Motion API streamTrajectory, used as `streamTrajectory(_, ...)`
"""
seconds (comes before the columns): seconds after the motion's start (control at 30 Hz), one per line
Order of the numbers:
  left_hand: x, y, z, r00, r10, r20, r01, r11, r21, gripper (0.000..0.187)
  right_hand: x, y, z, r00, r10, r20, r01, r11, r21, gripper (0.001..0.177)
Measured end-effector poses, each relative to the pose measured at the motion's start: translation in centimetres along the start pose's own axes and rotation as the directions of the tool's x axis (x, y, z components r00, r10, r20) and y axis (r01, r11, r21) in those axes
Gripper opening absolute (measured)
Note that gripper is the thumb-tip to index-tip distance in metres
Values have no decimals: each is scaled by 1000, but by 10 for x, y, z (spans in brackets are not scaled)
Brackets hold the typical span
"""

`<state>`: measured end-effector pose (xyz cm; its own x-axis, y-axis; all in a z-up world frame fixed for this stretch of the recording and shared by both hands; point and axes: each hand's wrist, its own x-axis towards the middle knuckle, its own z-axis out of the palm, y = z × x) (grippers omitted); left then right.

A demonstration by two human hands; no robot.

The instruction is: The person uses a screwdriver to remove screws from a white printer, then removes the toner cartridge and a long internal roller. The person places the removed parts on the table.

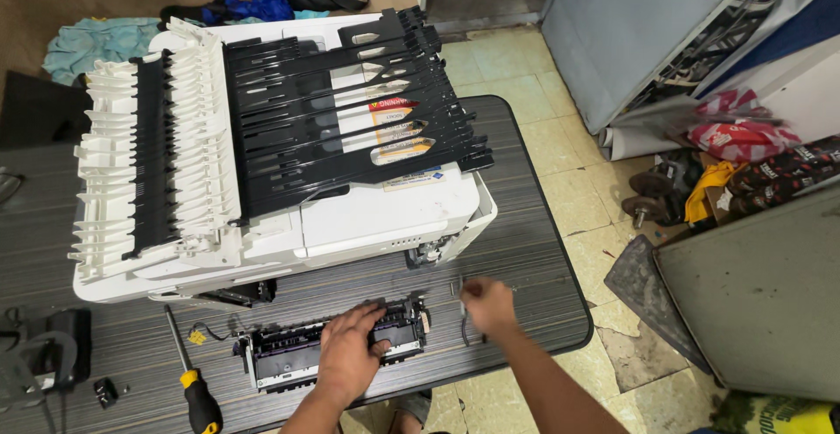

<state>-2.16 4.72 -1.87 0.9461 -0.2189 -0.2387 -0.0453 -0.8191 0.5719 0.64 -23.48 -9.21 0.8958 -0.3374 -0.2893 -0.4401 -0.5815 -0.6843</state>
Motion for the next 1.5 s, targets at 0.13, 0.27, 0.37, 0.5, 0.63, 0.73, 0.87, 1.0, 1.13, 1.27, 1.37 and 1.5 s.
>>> streamTrajectory(0.13,-3,-7,3,983,142,-114,-143,990,3,71,21,3,8,994,80,73,-68,986,-155,27)
streamTrajectory(0.27,-18,-28,1,937,168,-306,-191,980,-48,57,28,4,17,993,60,101,-41,983,-181,28)
streamTrajectory(0.37,-34,-49,-7,911,100,-401,-135,989,-59,49,27,0,20,992,99,81,-88,988,-126,27)
streamTrajectory(0.5,-53,-83,-20,807,2,-590,-72,993,-95,34,17,-2,14,983,179,-49,-173,980,99,29)
streamTrajectory(0.63,-68,-131,-28,659,-278,-699,94,952,-291,28,-5,-3,20,978,0,-211,75,935,347,27)
streamTrajectory(0.73,-70,-171,-28,628,-460,-627,152,863,-481,27,-33,-10,35,939,-81,-333,211,903,375,24)
streamTrajectory(0.87,-63,-210,-21,694,-481,-535,59,779,-625,20,-75,-48,58,907,-251,-339,364,873,325,15)
streamTrajectory(1.0,-59,-219,-28,830,-452,-326,163,756,-634,30,-128,-121,104,705,-660,-259,691,721,45,15)
streamTrajectory(1.13,-61,-197,-41,882,-441,-165,232,712,-663,38,-166,-165,135,796,-603,45,578,781,235,15)
streamTrajectory(1.27,-59,-182,-57,900,-426,-87,293,741,-605,32,-152,-141,142,834,-513,-204,544,828,140,18)
streamTrajectory(1.37,-59,-177,-67,913,-388,-128,237,758,-608,34,-114,-78,101,814,-315,-489,361,932,0,11)
streamTrajectory(1.5,-58,-168,-80,906,-386,-174,224,786,-576,41,-65,5,55,887,-41,-460,-67,974,-214,27)
